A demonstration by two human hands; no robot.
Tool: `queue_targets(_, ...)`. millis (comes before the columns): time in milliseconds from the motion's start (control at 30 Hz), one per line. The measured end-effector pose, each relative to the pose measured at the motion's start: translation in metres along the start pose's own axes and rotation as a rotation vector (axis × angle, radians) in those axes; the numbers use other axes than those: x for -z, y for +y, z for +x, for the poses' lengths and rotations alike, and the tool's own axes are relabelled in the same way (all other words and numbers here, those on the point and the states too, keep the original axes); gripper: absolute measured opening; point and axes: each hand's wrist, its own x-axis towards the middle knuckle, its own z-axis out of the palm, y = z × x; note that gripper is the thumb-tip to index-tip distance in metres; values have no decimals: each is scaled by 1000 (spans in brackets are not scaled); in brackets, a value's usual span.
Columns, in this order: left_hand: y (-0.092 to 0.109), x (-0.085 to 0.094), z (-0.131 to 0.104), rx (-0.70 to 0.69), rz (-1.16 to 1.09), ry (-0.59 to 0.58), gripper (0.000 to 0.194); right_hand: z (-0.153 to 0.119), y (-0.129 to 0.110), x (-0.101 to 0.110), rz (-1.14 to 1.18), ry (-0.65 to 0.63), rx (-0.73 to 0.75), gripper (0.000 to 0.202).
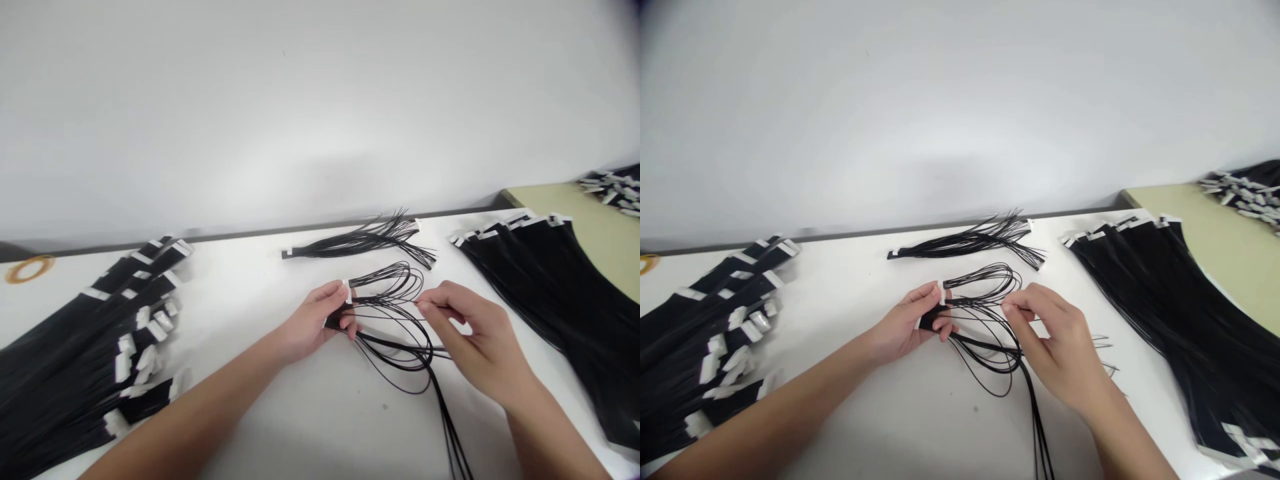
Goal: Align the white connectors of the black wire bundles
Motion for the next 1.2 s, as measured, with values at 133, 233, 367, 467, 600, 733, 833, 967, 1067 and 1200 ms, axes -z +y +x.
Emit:
queue_targets(133, -2, 0, 0, 2, 50, -27, 23, 2, 1, -8, -40, -46, 52, 7)
queue_targets(233, -3, 0, 0, 0, 73, -38, 24, 1, 1, -13, -47, -57, 42, 8)
queue_targets(367, -3, 0, -1, 12, 77, -32, 24, 0, 1, -15, -43, -52, 13, 8)
queue_targets(467, -3, 0, 0, 14, 79, -30, 24, -1, 2, -16, -43, -47, 9, 8)
queue_targets(600, -2, 0, -1, 7, 76, -33, 24, -1, 4, -17, -53, -36, 39, 8)
queue_targets(733, -3, 0, -1, 1, 82, -38, 24, -2, 4, -16, -37, -26, 67, 7)
queue_targets(833, -3, -1, -1, -11, 115, -39, 24, -2, 2, -16, -9, -23, 86, 6)
queue_targets(967, -3, -1, -2, -19, 155, -42, 26, -2, 3, -18, -26, 11, 144, 7)
queue_targets(1067, -2, -1, -2, -24, 171, -58, 28, -2, 8, -21, -57, 84, 259, 17)
queue_targets(1200, -1, -1, -3, -27, 218, -105, 28, -3, 14, -23, -156, 147, 418, 33)
